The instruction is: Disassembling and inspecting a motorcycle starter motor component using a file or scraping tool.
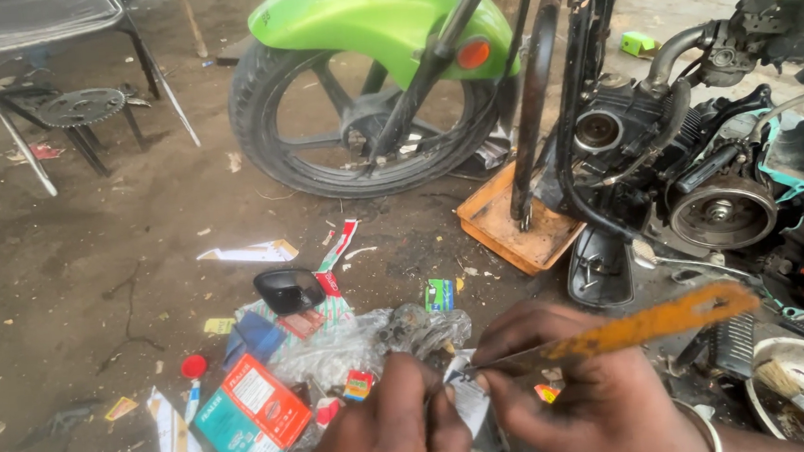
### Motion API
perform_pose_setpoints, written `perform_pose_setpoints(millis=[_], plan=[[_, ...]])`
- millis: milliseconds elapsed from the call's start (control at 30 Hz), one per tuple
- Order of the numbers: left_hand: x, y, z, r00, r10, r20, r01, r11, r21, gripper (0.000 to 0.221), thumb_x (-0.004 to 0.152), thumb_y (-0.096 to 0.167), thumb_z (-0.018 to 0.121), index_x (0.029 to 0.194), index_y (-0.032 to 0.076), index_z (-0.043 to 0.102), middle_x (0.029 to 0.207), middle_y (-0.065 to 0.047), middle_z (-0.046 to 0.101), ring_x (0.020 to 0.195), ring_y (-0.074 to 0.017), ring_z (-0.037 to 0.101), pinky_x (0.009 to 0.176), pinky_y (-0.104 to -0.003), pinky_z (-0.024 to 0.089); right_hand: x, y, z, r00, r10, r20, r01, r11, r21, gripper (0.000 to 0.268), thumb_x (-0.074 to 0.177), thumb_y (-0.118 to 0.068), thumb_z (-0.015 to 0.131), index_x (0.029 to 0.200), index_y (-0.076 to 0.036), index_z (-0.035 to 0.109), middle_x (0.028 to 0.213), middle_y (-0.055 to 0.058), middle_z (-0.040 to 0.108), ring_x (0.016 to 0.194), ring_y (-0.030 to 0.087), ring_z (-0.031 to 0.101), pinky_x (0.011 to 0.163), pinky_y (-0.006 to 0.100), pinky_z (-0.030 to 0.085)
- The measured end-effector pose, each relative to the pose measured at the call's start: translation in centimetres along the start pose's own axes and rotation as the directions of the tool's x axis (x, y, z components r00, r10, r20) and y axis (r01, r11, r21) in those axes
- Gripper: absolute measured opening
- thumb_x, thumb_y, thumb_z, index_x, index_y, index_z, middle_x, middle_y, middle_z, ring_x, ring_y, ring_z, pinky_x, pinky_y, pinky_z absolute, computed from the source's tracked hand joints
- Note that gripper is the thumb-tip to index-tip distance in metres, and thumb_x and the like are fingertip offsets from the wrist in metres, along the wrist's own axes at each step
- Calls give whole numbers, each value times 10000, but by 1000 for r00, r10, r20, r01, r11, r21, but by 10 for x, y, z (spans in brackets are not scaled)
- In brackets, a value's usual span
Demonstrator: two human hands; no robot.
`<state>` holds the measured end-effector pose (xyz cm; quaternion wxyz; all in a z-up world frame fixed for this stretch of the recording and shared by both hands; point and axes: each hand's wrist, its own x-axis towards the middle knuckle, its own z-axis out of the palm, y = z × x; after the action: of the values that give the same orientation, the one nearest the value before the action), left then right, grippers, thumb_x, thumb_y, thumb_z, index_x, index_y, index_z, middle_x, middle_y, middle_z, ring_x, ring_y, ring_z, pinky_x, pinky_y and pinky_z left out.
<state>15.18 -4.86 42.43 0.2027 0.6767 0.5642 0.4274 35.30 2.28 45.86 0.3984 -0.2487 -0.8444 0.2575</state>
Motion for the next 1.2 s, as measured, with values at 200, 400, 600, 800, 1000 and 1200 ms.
perform_pose_setpoints(millis=[200, 400, 600, 800, 1000, 1200], plan=[[3, 2, 0, 1000, -29, 2, 30, 997, -67, 148, 936, 173, 639, 937, 70, 533, 574, -116, 676, 533, -273, 774, 503, -424, 583, -4, -1, 9, 994, 28, -104, -19, 996, 85, 195, 804, 0, 800, 986, -32, 741, 1013, 85, 768, 934, 154, 779, 741, 254, 640], [4, 4, 1, 999, -52, -8, 50, 992, -116, 147, 919, 154, 648, 913, 65, 532, 576, -120, 689, 533, -262, 787, 512, -415, 593, -4, -1, 10, 992, 57, -112, -43, 991, 124, 186, 813, 13, 794, 986, -18, 732, 1011, 99, 766, 927, 162, 779, 750, 256, 642], [1, -4, 8, 998, 34, -55, -39, 994, -101, 149, 910, 130, 670, 922, 59, 539, 612, -133, 690, 565, -271, 777, 518, -413, 585, 1, -4, 9, 992, -69, -110, 54, 989, -135, 241, 757, -51, 819, 967, -69, 702, 967, 57, 767, 872, 137, 779, 702, 254, 634], [-3, 4, 13, 996, -28, -79, 15, 987, -160, 136, 907, 140, 678, 915, 70, 561, 586, -109, 689, 521, -203, 774, 498, -372, 589, 2, -9, 8, 987, -125, -103, 109, 983, -146, 240, 751, -45, 824, 945, -64, 683, 954, 65, 757, 890, 170, 804, 747, 282, 643], [-4, 1, 23, 990, -85, -111, 65, 984, -168, 140, 893, 161, 691, 917, 84, 577, 554, -90, 692, 479, -164, 759, 462, -352, 569, -2, -11, 5, 990, -84, -117, 71, 991, -110, 225, 730, -39, 821, 898, -55, 672, 932, 81, 761, 881, 194, 789, 736, 293, 655], [-14, -7, 31, 965, -81, -250, 57, 993, -100, 157, 885, 180, 707, 901, 66, 601, 631, -73, 727, 546, -132, 761, 539, -304, 605, -10, 19, -1, 999, -24, -47, 20, 995, -97, 210, 729, -34, 828, 868, -55, 672, 911, 76, 743, 870, 183, 758, 721, 295, 631]])
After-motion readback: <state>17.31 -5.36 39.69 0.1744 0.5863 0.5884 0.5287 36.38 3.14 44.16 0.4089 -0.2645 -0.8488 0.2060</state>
